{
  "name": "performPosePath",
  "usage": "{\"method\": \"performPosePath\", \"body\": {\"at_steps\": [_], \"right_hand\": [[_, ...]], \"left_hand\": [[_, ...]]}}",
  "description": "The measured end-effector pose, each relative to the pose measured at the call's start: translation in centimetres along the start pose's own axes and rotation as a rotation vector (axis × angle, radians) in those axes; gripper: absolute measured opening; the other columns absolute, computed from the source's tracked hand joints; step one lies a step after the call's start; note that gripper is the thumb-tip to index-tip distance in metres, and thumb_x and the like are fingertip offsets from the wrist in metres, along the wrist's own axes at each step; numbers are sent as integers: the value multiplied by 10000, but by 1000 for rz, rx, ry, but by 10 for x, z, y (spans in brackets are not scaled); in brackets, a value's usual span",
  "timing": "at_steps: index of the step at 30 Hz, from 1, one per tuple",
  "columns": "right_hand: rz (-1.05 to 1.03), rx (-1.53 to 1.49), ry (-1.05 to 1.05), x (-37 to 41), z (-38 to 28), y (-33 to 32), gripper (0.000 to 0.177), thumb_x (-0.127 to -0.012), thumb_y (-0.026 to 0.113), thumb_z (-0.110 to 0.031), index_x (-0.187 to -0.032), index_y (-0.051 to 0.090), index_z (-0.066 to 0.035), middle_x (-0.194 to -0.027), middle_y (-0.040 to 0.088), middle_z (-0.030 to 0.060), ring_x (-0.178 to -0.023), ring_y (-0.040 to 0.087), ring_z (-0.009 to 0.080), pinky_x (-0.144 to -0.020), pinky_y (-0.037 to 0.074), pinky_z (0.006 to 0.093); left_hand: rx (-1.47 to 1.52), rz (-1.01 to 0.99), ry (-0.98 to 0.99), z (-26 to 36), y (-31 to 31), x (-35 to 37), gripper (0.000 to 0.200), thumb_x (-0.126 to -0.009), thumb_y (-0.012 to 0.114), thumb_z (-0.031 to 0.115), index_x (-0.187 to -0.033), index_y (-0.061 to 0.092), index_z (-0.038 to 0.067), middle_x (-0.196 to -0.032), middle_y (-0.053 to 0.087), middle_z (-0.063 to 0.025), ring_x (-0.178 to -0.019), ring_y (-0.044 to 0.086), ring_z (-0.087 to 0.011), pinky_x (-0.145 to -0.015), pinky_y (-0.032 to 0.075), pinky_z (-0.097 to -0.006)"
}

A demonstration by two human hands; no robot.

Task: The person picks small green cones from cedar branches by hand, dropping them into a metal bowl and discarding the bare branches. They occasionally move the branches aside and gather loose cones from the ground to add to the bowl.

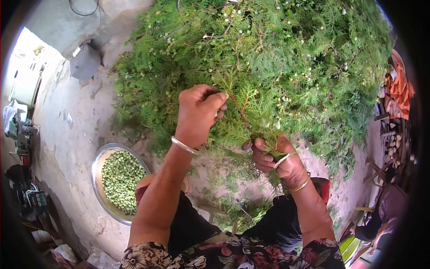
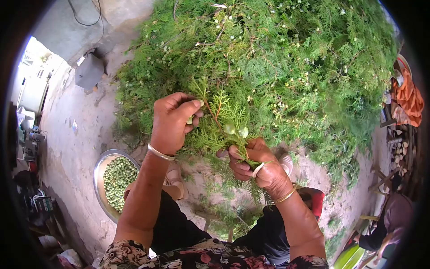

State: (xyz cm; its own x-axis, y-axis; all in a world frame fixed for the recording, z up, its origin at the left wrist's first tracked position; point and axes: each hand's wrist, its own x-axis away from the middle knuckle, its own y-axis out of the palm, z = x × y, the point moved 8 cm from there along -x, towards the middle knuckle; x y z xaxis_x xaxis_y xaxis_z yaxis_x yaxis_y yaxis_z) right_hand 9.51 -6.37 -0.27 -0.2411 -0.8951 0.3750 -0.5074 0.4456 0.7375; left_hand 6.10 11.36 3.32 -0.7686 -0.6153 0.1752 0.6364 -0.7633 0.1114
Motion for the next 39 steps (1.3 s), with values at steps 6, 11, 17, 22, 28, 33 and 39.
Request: {"method": "performPosePath", "body": {"at_steps": [6,11,17,22,28,33,39], "right_hand": [[21,85,-35,0,-9,-1,252,-893,566,-163,-909,575,88,-494,341,-34,-376,313,81,-370,226,244],[218,308,-162,4,-23,-17,221,-907,524,-180,-875,561,35,-501,343,-36,-383,309,73,-365,240,243],[335,298,-171,1,-28,-29,293,-879,584,-126,-627,467,-34,-458,408,24,-352,367,115,-358,296,278],[348,294,-163,1,-31,-26,277,-875,586,-117,-637,472,-35,-463,411,25,-355,373,117,-358,300,273],[383,350,-154,-1,-29,-27,204,-895,547,-110,-717,464,-57,-483,363,-3,-372,325,92,-355,255,256],[389,464,-159,-3,-28,-27,208,-893,550,-109,-708,476,-50,-485,377,-4,-369,338,93,-350,264,249],[415,473,-148,-4,-26,-29,176,-886,561,-88,-726,507,-38,-502,403,-6,-372,353,89,-342,288,254]], "left_hand": [[125,196,37,5,-30,-9,115,-813,589,72,-859,599,-33,-707,599,-102,-550,524,-113,-411,379,-190],[716,-85,-100,-5,-40,-26,147,-840,533,65,-950,581,-19,-858,585,-156,-673,552,-175,-430,441,-216],[1012,-387,-300,-15,8,0,189,-907,536,178,-981,588,12,-903,560,-163,-724,558,-182,-426,462,-235],[611,-331,-307,-23,18,13,122,-887,580,142,-876,601,22,-807,573,-123,-610,534,-108,-396,398,-187],[321,-434,-277,-21,33,29,177,-851,635,136,-926,598,-20,-729,588,-71,-567,514,-91,-386,338,-178],[287,-428,-309,-19,36,34,135,-843,622,84,-897,590,-35,-697,562,-41,-549,500,-85,-384,327,-188],[230,-259,-183,-11,18,25,81,-821,617,39,-849,600,-35,-675,562,-41,-544,494,-82,-397,349,-205]]}}
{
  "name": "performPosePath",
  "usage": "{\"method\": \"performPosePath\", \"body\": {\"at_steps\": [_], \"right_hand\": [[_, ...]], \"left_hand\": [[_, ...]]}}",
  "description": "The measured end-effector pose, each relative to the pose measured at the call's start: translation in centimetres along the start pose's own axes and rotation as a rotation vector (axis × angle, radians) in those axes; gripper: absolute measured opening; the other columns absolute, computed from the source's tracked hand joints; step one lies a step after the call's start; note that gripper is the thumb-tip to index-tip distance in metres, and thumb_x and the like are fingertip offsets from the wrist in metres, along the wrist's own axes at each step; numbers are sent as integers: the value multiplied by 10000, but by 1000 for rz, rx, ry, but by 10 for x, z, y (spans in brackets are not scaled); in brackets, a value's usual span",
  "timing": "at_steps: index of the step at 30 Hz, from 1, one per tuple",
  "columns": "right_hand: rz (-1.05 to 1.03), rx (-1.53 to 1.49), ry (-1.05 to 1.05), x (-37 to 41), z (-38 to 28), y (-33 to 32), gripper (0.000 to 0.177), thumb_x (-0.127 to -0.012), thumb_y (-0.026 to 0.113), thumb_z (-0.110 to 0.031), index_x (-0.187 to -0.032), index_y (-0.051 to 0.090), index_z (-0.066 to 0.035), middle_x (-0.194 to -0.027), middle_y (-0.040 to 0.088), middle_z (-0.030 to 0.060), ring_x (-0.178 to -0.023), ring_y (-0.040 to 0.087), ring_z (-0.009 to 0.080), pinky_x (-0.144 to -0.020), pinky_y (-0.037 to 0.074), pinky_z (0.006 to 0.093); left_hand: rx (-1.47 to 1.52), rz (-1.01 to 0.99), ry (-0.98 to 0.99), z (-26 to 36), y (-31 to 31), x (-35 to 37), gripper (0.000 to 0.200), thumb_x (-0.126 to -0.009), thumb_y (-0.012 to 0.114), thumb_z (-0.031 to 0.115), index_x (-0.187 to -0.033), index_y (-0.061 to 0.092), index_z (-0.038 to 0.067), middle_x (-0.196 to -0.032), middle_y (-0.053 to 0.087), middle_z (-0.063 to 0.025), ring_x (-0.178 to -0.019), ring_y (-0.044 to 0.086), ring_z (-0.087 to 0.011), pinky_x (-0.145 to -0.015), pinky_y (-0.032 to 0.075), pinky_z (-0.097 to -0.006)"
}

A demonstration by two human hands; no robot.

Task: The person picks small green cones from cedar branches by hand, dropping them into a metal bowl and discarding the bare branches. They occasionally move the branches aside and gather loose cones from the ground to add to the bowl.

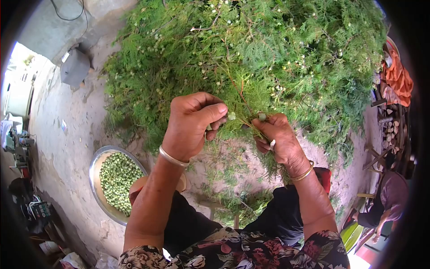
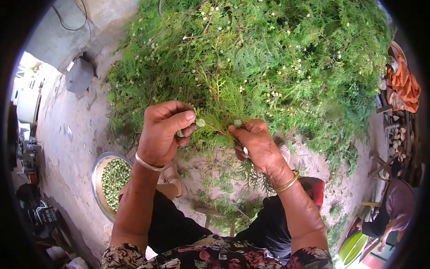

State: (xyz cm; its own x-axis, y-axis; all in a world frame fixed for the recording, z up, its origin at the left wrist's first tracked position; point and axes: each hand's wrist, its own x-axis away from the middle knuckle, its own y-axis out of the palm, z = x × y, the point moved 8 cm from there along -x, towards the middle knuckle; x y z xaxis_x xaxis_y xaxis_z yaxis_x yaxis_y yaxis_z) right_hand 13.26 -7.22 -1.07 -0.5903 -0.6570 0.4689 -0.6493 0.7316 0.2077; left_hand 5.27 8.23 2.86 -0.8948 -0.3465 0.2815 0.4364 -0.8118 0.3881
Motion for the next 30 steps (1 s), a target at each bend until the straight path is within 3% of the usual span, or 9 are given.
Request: {"method": "performPosePath", "body": {"at_steps": [7,10,13,16,18,21,24,28,30], "right_hand": [[179,0,-17,-1,-2,-12,271,-883,582,-96,-631,520,-18,-486,419,-25,-408,377,61,-359,310,266],[204,250,-263,-3,-8,-27,246,-874,591,-88,-647,532,-14,-511,405,-54,-448,348,35,-385,286,253],[280,208,-269,-3,-10,-30,208,-872,585,-68,-675,558,-8,-521,400,-64,-468,326,28,-408,266,250],[300,268,-228,3,-20,-24,184,-873,572,-51,-699,567,10,-522,389,-54,-487,319,29,-416,270,255],[308,411,-371,0,-24,-25,157,-873,558,-35,-733,565,37,-535,386,-42,-519,308,32,-424,272,263],[310,487,-367,-1,-23,-26,138,-899,531,-67,-898,662,-22,-541,400,-94,-474,308,9,-419,237,219],[339,583,-401,-2,-23,-29,142,-897,524,-57,-903,657,-8,-539,385,-90,-478,297,14,-418,240,228],[345,656,-412,-1,-28,-24,140,-893,520,-49,-900,647,9,-549,381,-81,-501,302,21,-433,257,238],[357,639,-479,2,-36,-19,202,-837,565,-6,-684,442,41,-535,337,54,-549,308,73,-441,305,301]], "left_hand": [[-129,314,205,30,-51,-4,118,-825,606,73,-892,603,-23,-710,581,-62,-568,509,-95,-439,396,-207],[614,59,138,20,-75,-21,202,-853,536,111,-1020,570,2,-855,592,-133,-682,541,-167,-565,443,-293],[718,-76,31,10,-46,-17,201,-890,496,184,-972,577,19,-840,594,-144,-674,549,-179,-567,449,-307],[605,-76,-10,3,-26,-9,244,-915,494,285,-915,581,57,-887,561,-145,-708,535,-176,-522,444,-273],[469,-67,-15,-2,-15,-6,287,-918,522,329,-849,575,56,-854,587,-145,-652,540,-146,-465,419,-245],[181,17,-55,-9,-8,-2,250,-892,581,290,-811,576,54,-751,596,-104,-558,512,-115,-428,392,-214],[-6,124,-95,-17,-7,2,217,-836,662,220,-755,576,38,-632,558,-36,-492,472,-86,-390,348,-202],[-249,131,-84,-20,-6,0,201,-795,699,169,-747,594,4,-610,542,-17,-486,463,-68,-372,318,-209],[-300,115,-76,-22,-6,-1,203,-792,701,164,-742,597,-3,-602,541,-17,-474,456,-66,-369,316,-211]]}}
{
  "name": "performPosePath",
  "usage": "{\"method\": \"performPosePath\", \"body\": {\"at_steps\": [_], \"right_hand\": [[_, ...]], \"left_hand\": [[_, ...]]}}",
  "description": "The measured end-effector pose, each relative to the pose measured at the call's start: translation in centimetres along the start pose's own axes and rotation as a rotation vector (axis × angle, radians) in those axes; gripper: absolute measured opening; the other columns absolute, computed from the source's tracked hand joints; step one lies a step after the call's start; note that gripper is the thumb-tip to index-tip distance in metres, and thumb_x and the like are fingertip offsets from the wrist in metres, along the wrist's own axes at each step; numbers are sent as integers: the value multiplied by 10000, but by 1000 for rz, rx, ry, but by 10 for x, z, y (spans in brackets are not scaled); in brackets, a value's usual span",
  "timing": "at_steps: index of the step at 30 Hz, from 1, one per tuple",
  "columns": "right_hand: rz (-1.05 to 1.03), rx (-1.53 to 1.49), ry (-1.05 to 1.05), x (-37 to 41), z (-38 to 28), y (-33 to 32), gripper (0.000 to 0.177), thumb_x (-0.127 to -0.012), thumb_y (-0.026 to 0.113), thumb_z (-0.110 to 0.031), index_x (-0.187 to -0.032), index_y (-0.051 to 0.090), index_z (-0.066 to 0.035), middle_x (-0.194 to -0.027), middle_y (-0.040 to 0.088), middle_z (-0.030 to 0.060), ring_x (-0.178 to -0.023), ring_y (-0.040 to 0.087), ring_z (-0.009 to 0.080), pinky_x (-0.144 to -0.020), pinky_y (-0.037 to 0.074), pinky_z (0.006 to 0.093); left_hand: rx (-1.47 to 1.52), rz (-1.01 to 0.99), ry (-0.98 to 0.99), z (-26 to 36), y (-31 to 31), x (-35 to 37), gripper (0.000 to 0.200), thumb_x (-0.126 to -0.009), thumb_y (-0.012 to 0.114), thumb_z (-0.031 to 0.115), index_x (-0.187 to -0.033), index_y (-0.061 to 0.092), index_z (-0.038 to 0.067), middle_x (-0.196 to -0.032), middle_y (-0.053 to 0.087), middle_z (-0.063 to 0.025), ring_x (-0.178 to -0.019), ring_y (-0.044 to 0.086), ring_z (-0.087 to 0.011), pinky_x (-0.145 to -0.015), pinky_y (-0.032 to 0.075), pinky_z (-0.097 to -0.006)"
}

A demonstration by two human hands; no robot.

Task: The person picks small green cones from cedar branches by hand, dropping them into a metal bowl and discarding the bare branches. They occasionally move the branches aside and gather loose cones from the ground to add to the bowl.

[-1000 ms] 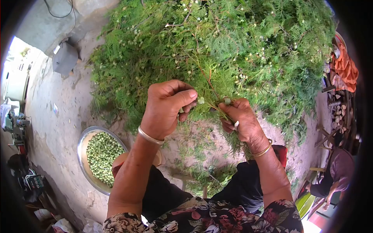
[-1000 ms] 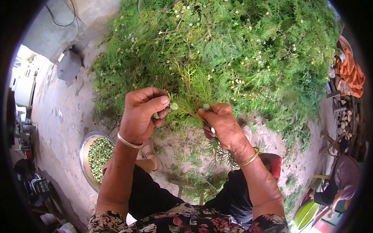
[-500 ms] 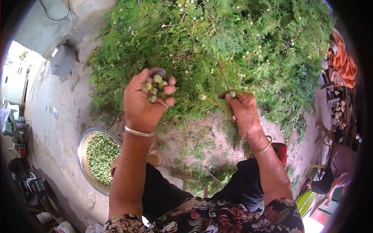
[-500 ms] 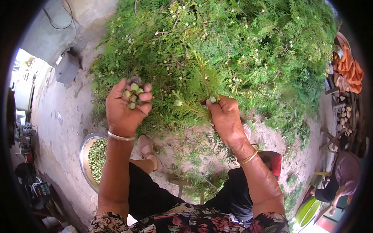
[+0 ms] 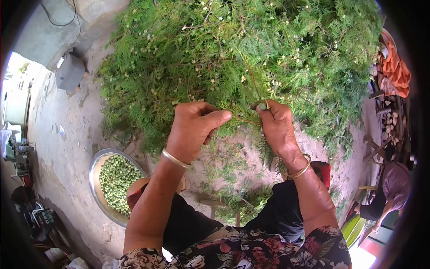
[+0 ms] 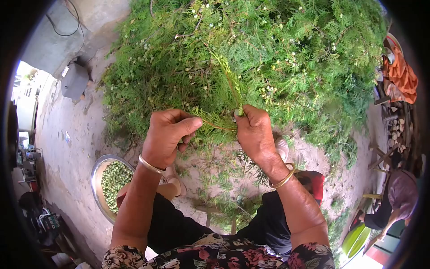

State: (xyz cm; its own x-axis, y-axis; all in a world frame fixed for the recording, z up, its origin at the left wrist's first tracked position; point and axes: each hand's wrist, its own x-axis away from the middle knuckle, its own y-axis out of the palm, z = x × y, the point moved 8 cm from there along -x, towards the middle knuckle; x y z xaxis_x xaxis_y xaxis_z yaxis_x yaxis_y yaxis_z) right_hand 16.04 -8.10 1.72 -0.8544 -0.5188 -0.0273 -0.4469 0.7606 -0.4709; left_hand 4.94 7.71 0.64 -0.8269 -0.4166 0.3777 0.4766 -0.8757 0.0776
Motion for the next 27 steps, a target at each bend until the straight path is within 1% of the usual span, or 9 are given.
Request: {"method": "performPosePath", "body": {"at_steps": [6,9,14,17,19,22,23,25,27], "right_hand": [[-42,-21,28,-1,5,1,162,-849,550,-9,-708,495,49,-529,371,38,-537,320,63,-441,310,283],[-111,-99,134,2,1,4,128,-868,534,-18,-765,573,49,-531,410,-10,-524,335,39,-435,302,261],[-164,-211,191,0,4,1,139,-889,521,-39,-829,615,45,-547,419,-56,-521,345,15,-435,292,237],[-216,-159,158,3,-4,8,142,-888,524,-44,-814,609,42,-547,419,-50,-517,354,18,-437,299,238],[-245,-140,162,4,-1,13,139,-883,529,-46,-800,602,39,-543,419,-39,-513,363,24,-438,307,244],[-291,-43,114,5,8,24,118,-857,533,-31,-778,574,45,-563,469,40,-497,402,107,-463,351,290],[-298,37,18,6,5,27,98,-839,527,-17,-776,562,50,-593,493,101,-517,449,173,-496,383,324],[-309,116,-79,8,-2,34,79,-821,521,-2,-774,550,54,-623,518,161,-536,496,239,-529,416,359],[-294,99,-27,11,1,38,68,-796,502,24,-784,560,57,-726,563,242,-649,575,351,-610,455,412]], "left_hand": [[-229,-140,87,8,6,4,200,-792,676,148,-715,595,-18,-553,527,-19,-437,436,-61,-363,314,-212],[-21,-197,57,17,1,8,202,-829,615,159,-731,596,-17,-545,516,-22,-413,427,-76,-354,334,-220],[874,-372,145,31,-31,-4,245,-878,501,156,-1028,535,-35,-912,564,-139,-674,540,-136,-438,452,-247],[849,-458,122,29,-17,-3,303,-887,495,168,-1120,485,-25,-1059,518,-167,-810,536,-154,-484,475,-252],[843,-353,92,28,-8,1,251,-867,528,129,-1063,528,-28,-961,559,-157,-716,554,-143,-439,451,-231],[446,-233,218,31,4,4,95,-805,598,31,-885,621,-17,-710,611,-97,-543,549,-93,-360,365,-170],[446,-233,217,31,12,5,95,-805,598,31,-885,621,-17,-710,611,-97,-543,549,-93,-360,365,-170],[-238,-102,332,33,22,8,84,-768,647,33,-835,635,-18,-686,621,-72,-552,546,-81,-402,391,-199],[-331,-32,483,22,34,7,93,-746,665,26,-814,629,-27,-672,618,-63,-553,542,-79,-425,400,-215]]}}
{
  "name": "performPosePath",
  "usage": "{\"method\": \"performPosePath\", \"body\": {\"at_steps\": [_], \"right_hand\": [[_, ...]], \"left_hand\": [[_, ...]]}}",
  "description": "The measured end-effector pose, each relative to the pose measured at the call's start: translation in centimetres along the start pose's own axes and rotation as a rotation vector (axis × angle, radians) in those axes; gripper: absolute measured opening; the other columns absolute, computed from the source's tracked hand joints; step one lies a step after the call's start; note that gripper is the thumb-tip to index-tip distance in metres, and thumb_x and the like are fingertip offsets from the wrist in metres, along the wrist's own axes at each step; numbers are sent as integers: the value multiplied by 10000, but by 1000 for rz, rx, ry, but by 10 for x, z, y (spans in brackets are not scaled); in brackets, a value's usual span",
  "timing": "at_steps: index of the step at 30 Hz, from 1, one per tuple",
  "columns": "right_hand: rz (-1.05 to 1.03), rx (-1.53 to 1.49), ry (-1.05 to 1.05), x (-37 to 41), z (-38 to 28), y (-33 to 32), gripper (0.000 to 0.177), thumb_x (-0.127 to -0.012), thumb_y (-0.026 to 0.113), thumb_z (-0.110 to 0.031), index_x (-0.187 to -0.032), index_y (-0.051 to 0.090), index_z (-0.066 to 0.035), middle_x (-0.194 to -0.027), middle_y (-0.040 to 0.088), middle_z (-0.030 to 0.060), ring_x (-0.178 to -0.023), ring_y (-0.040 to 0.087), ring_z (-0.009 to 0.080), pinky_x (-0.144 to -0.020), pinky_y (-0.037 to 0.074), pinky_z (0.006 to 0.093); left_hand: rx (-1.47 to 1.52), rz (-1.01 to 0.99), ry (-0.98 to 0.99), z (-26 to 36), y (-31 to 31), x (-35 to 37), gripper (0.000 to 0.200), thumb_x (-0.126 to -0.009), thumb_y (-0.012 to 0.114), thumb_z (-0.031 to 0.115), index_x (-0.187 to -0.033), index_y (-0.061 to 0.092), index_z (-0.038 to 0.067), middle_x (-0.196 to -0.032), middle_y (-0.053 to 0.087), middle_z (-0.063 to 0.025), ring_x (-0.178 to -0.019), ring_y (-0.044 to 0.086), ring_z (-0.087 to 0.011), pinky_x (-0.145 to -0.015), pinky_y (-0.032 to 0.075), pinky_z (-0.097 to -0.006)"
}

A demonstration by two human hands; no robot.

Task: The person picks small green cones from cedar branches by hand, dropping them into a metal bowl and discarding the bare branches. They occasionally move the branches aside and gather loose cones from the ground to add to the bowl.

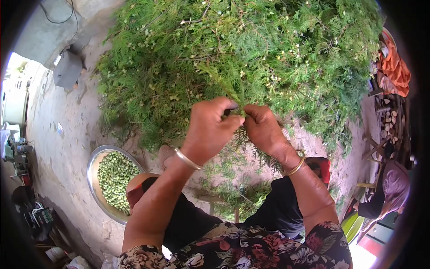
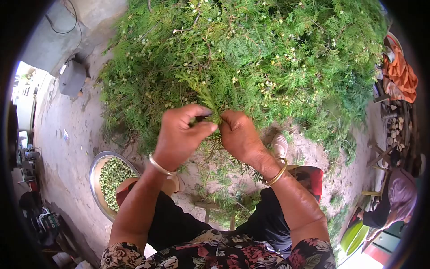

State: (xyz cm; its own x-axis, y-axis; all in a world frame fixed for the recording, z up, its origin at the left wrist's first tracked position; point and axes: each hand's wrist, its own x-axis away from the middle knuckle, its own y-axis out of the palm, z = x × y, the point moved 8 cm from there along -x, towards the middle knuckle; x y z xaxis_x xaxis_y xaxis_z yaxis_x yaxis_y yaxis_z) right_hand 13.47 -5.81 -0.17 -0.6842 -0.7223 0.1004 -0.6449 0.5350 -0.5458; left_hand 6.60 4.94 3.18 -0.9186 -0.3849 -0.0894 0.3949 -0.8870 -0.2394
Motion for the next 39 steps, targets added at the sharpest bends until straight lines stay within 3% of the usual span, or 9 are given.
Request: {"method": "performPosePath", "body": {"at_steps": [8,13,16,20,26,32,34,36,39], "right_hand": [[-1,2,-95,4,-4,4,86,-799,499,20,-792,580,47,-740,582,252,-706,619,345,-640,470,422],[-139,-90,-57,2,-16,-10,114,-845,516,-33,-797,584,44,-637,555,194,-604,596,237,-597,467,382],[-119,-750,342,5,13,-20,232,-909,525,-151,-910,598,69,-555,483,-6,-482,459,77,-439,360,244],[-287,-1690,196,-9,26,-38,360,-961,433,-204,-1152,468,99,-593,371,-32,-458,355,79,-411,305,244],[-357,-1883,-2,-7,18,-70,340,-920,517,-189,-1102,525,98,-587,401,-35,-489,351,74,-444,291,242],[-459,-1948,-133,6,3,-86,358,-946,476,-192,-1122,504,119,-597,381,-38,-496,334,68,-439,292,239],[-506,-1966,-155,10,-3,-87,362,-953,465,-193,-1135,483,119,-595,377,-31,-495,329,71,-427,292,238],[-577,-1894,-204,17,-16,-88,348,-962,452,-208,-1115,460,104,-587,373,-32,-493,330,73,-412,292,237],[-670,-1877,-229,22,-24,-86,326,-976,428,-235,-1087,427,71,-575,362,-42,-482,329,75,-400,293,232]], "left_hand": [[-338,-58,147,3,10,4,110,-729,678,21,-761,592,-41,-617,580,-40,-538,523,-70,-446,401,-238],[424,-105,-271,-4,-4,2,81,-807,590,51,-790,587,-28,-603,557,-55,-454,498,-94,-366,349,-220],[809,68,-282,-12,-37,-1,136,-822,562,62,-934,574,-15,-700,583,-103,-485,515,-124,-368,360,-220],[870,276,-234,-25,-111,4,192,-790,596,72,-956,562,-17,-785,597,-128,-602,554,-159,-477,430,-223],[99,689,-362,-47,-242,80,171,-772,587,88,-899,608,-25,-711,589,-66,-558,519,-114,-455,386,-212],[-914,647,-758,-151,-371,264,461,-869,572,391,-743,641,-47,-570,569,-138,-549,550,-218,-531,463,-377],[-1053,628,-861,-180,-390,325,518,-859,532,482,-786,660,-15,-662,619,-183,-651,600,-309,-665,478,-444],[-1599,375,-531,-193,-392,358,449,-846,503,458,-799,690,53,-765,655,-187,-785,623,-363,-757,463,-461],[-1460,665,-868,-131,-367,359,358,-815,555,359,-875,672,27,-964,640,-226,-939,592,-410,-831,472,-423]]}}
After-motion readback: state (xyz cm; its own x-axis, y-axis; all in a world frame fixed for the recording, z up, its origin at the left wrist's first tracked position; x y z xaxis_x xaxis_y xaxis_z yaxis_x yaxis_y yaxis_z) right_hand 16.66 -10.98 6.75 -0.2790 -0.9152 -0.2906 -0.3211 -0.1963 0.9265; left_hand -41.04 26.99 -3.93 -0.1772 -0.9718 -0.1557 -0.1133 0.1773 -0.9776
